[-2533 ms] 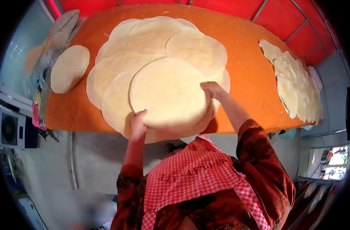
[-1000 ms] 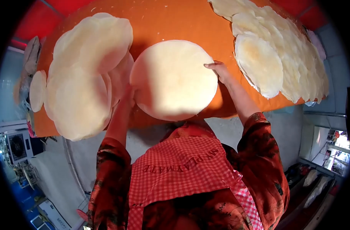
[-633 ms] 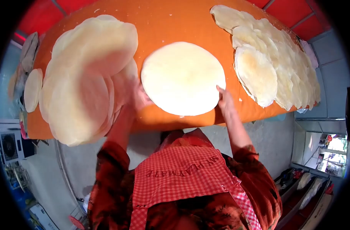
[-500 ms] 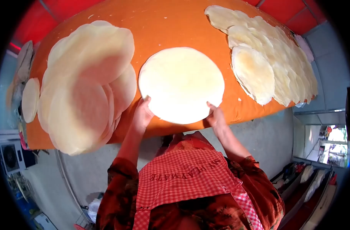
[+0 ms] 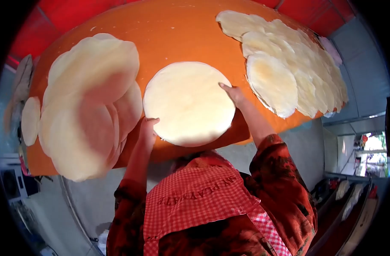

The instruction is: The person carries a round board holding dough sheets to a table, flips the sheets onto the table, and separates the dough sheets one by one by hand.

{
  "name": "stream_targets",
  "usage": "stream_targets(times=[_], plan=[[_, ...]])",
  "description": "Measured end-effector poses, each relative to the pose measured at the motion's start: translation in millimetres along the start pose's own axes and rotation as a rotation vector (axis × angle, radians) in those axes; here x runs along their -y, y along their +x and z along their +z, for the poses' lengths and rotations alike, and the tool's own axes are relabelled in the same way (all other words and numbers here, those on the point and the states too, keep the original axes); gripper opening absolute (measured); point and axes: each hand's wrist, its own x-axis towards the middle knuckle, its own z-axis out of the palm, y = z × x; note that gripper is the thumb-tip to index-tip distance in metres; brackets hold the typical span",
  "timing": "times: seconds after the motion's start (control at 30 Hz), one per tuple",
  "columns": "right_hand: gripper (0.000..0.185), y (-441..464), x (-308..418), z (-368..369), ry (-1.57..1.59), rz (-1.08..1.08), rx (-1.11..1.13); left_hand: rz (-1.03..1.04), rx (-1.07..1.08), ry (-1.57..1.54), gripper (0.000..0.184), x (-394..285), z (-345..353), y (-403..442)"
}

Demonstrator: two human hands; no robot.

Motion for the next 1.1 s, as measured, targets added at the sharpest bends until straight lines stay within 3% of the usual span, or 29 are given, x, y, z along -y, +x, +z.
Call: stream_targets(times=[0.07,0.17,0.27,0.3,0.4,0.47,0.6,0.73,0.77,0.83,0.9,0.93,0.97,1.1], plan=[[0.054,7.0,-19.2,1.7,-0.041,-0.132,0.003,-0.038,0.024,-0.029,0.048,-15.8,11.1,-10.8],[0.047,-4.7,-14.9,-0.6,0.016,-0.115,0.037,0.000,0.015,0.005,0.057,-0.1,2.3,5.0],[0.040,1.2,-20.5,-17.4,0.137,-0.106,0.187,0.128,-0.055,0.125,0.050,-2.6,14.5,1.7],[0.037,5.9,-23.2,-22.1,0.193,-0.105,0.256,0.130,0.020,0.066,0.043,-6.7,16.3,6.6],[0.033,-12.0,-26.7,-17.1,0.344,-0.132,0.186,0.126,0.231,-0.120,0.028,-30.5,8.5,30.8],[0.031,-32.2,-55.1,-11.6,0.487,-0.132,0.058,0.127,0.364,-0.257,0.027,-36.2,2.9,33.6],[0.037,-88.5,-90.2,22.4,0.724,-0.142,0.001,-0.015,0.109,-0.407,0.026,-5.0,57.2,-36.6],[0.030,-71.0,-65.2,-14.3,0.836,0.048,0.153,0.064,0.005,-0.085,0.041,30.5,20.2,-11.7],[0.032,-10.0,-82.2,-54.4,0.980,0.048,0.632,0.048,-0.017,-0.081,0.042,29.0,21.4,-10.7],[0.037,64.6,-77.2,-96.7,1.006,0.060,1.140,0.015,-0.026,-0.153,0.051,24.5,22.9,-3.2],[0.040,61.2,-43.4,-87.3,0.676,0.064,0.817,0.064,-0.050,0.038,0.043,9.6,32.9,-5.1],[0.039,43.9,-19.7,-64.2,0.431,0.045,0.484,0.091,-0.073,0.131,0.040,1.6,31.3,-4.8],[0.039,31.1,-4.4,-50.1,0.182,0.028,0.158,0.106,-0.062,0.184,0.049,7.7,7.9,19.0],[0.039,-12.1,-27.7,-40.2,0.232,-0.031,0.247,0.042,-0.019,0.013,0.044,-10.2,11.1,-9.5]])
